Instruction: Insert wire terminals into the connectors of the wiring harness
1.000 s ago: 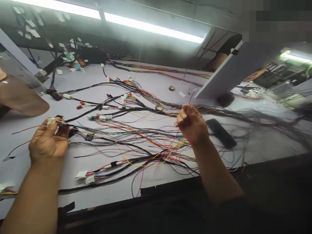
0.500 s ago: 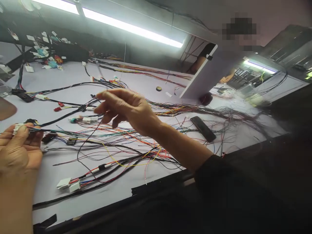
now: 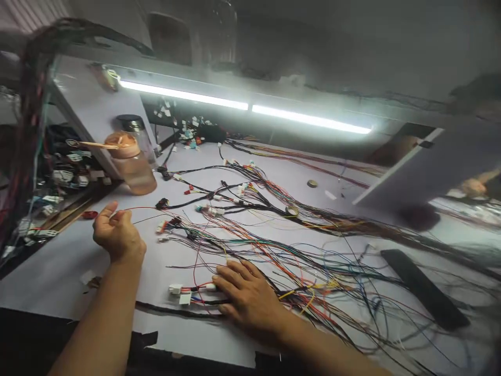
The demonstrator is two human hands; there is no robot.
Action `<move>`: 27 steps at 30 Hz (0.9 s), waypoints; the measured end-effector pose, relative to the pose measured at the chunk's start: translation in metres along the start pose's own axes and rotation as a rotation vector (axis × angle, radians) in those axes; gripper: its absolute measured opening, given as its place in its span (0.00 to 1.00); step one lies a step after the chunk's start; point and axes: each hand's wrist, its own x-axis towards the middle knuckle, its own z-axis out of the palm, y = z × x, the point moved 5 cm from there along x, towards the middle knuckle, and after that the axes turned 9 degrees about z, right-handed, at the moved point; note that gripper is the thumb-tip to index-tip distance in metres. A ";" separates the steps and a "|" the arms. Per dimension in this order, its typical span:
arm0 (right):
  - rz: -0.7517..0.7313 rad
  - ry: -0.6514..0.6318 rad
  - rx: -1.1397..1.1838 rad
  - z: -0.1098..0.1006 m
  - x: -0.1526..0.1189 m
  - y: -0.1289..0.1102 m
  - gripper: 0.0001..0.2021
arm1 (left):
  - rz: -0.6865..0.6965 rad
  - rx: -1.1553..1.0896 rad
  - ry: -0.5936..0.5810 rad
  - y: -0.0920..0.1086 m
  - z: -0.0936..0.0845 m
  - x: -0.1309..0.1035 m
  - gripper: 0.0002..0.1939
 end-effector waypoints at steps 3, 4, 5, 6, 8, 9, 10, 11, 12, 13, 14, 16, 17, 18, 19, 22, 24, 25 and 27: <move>-0.016 0.003 -0.017 -0.001 0.000 -0.003 0.24 | -0.021 -0.019 0.061 -0.002 -0.004 -0.001 0.22; -0.023 0.008 -0.020 -0.002 0.000 -0.003 0.23 | -0.024 -0.018 0.051 -0.003 -0.003 -0.003 0.22; -0.028 0.013 -0.022 -0.002 0.000 -0.003 0.23 | -0.023 -0.011 0.037 -0.004 -0.002 -0.005 0.22; -0.027 0.019 -0.022 -0.002 0.000 -0.003 0.23 | -0.016 0.005 0.024 -0.005 -0.001 -0.007 0.22; -0.020 0.029 -0.020 0.001 -0.002 -0.003 0.23 | 0.006 0.061 -0.005 -0.005 0.001 -0.010 0.23; -0.017 0.033 -0.018 0.002 -0.002 -0.003 0.23 | 0.020 0.098 -0.025 -0.005 0.003 -0.011 0.23; -0.015 0.042 -0.013 0.003 -0.003 -0.003 0.23 | 0.036 0.139 -0.054 -0.004 0.005 -0.012 0.23; -0.014 0.055 -0.005 0.005 -0.003 -0.003 0.23 | 0.056 0.182 -0.095 -0.003 0.008 -0.013 0.24; -0.016 0.073 0.004 0.005 -0.004 -0.003 0.22 | 0.080 0.226 -0.151 -0.002 0.013 -0.013 0.24; -0.017 0.091 0.012 0.006 -0.004 -0.003 0.22 | 0.110 0.272 -0.224 0.000 0.020 -0.014 0.24; -0.018 0.106 0.020 0.006 -0.004 -0.003 0.22 | 0.147 0.322 -0.310 0.002 0.028 -0.014 0.23; -0.019 0.129 0.028 0.006 -0.004 -0.003 0.22 | 0.233 0.438 -0.497 0.006 0.047 -0.015 0.21; -0.021 0.135 0.029 0.006 -0.004 -0.003 0.22 | 0.274 0.504 -0.586 0.007 0.057 -0.015 0.19; -0.022 0.140 0.030 0.006 -0.003 -0.003 0.22 | 0.311 0.570 -0.672 0.007 0.067 -0.015 0.17; -0.023 0.141 0.030 0.005 -0.003 -0.003 0.22 | 0.342 0.634 -0.752 0.007 0.076 -0.014 0.14; -0.032 0.146 0.030 0.002 -0.002 -0.003 0.21 | 0.421 0.786 -0.949 0.006 0.098 -0.007 0.06; -0.033 0.151 0.034 0.001 -0.002 -0.003 0.21 | 0.477 0.857 -1.029 0.008 0.108 0.001 0.07; -0.034 0.154 0.037 0.000 -0.001 -0.003 0.21 | 0.505 0.881 -1.057 0.011 0.112 0.005 0.08; -0.034 0.155 0.042 -0.001 -0.001 -0.003 0.20 | 0.563 0.911 -1.096 0.017 0.118 0.014 0.08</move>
